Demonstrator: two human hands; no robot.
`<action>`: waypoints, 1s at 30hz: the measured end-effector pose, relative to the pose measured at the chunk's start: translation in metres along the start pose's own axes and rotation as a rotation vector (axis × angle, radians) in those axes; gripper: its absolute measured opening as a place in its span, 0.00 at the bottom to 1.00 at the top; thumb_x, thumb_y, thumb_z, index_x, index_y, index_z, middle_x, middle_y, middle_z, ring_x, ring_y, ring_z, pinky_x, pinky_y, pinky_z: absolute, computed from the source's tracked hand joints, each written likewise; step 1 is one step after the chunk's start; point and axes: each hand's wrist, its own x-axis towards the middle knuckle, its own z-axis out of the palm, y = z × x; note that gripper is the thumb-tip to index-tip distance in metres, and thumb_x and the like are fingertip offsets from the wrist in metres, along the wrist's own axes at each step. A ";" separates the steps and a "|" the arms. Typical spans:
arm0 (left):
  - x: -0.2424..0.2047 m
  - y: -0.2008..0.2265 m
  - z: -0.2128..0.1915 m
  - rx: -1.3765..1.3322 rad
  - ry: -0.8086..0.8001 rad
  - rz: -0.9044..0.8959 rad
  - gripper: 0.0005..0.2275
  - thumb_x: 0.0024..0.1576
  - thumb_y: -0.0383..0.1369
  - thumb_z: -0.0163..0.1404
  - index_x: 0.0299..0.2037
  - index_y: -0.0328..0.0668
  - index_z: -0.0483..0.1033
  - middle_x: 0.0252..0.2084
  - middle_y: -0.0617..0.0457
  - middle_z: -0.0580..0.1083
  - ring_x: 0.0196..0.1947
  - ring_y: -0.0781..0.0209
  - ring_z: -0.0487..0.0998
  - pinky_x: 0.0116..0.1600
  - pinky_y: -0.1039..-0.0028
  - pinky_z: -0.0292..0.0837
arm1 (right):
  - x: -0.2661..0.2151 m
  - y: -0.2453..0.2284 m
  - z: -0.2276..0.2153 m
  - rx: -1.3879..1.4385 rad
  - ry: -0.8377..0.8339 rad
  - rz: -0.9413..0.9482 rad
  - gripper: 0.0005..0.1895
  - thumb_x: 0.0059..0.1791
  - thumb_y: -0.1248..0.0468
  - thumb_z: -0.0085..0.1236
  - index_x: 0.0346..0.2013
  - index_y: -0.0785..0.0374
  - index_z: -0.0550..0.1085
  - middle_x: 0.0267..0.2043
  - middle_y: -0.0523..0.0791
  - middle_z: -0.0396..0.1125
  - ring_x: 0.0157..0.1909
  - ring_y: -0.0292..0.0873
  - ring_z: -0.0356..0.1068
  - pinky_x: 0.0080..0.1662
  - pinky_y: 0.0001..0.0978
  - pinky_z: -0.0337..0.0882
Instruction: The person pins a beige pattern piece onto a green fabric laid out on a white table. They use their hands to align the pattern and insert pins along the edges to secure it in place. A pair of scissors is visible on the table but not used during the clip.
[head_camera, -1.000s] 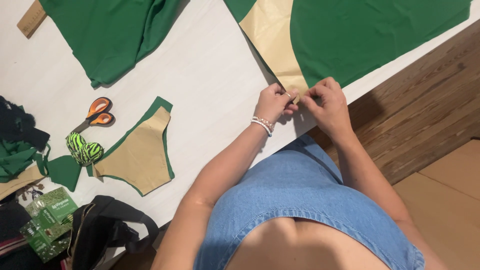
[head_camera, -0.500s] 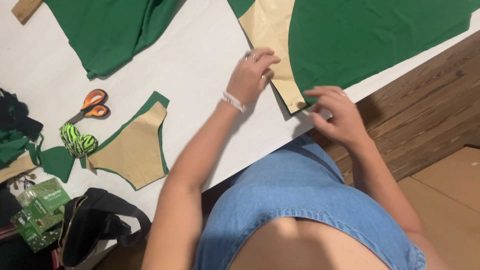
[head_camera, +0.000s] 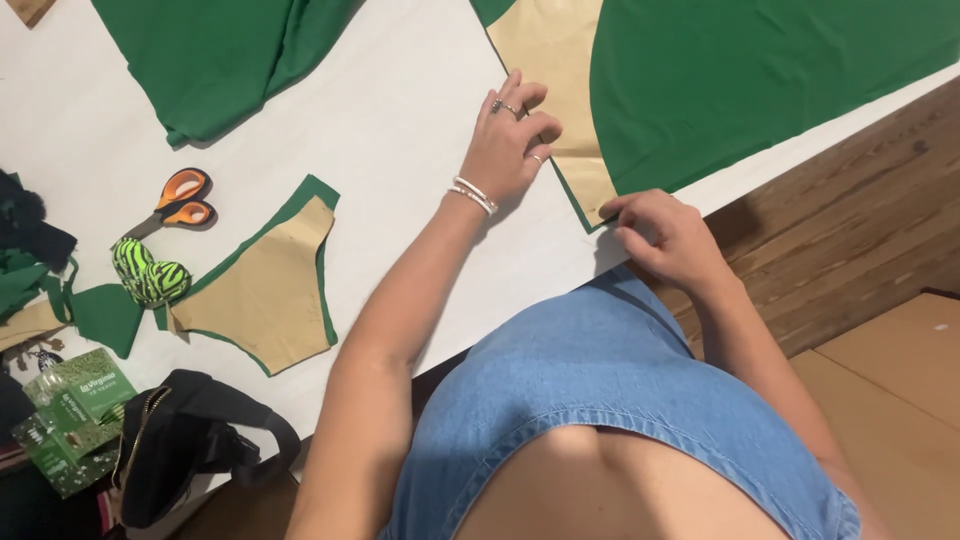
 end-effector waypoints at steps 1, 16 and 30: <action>-0.001 0.004 0.001 0.035 0.005 -0.017 0.08 0.54 0.23 0.53 0.38 0.50 0.75 0.58 0.49 0.67 0.73 0.35 0.55 0.72 0.39 0.48 | 0.001 0.000 0.001 -0.033 -0.012 -0.031 0.04 0.48 0.62 0.50 0.34 0.59 0.69 0.51 0.43 0.75 0.53 0.46 0.72 0.54 0.40 0.68; -0.017 0.008 0.025 0.062 -0.034 0.145 0.07 0.60 0.23 0.54 0.39 0.50 0.72 0.57 0.51 0.68 0.71 0.36 0.60 0.72 0.42 0.51 | 0.002 0.006 0.015 -0.186 0.004 -0.273 0.04 0.46 0.71 0.52 0.35 0.63 0.68 0.49 0.46 0.75 0.45 0.51 0.68 0.51 0.41 0.68; -0.032 0.033 0.036 0.180 -0.001 0.116 0.10 0.54 0.34 0.57 0.44 0.50 0.72 0.55 0.49 0.67 0.70 0.41 0.62 0.68 0.44 0.56 | -0.038 0.007 0.047 -0.328 0.260 -0.325 0.04 0.47 0.70 0.57 0.31 0.58 0.74 0.59 0.44 0.74 0.51 0.55 0.69 0.56 0.44 0.69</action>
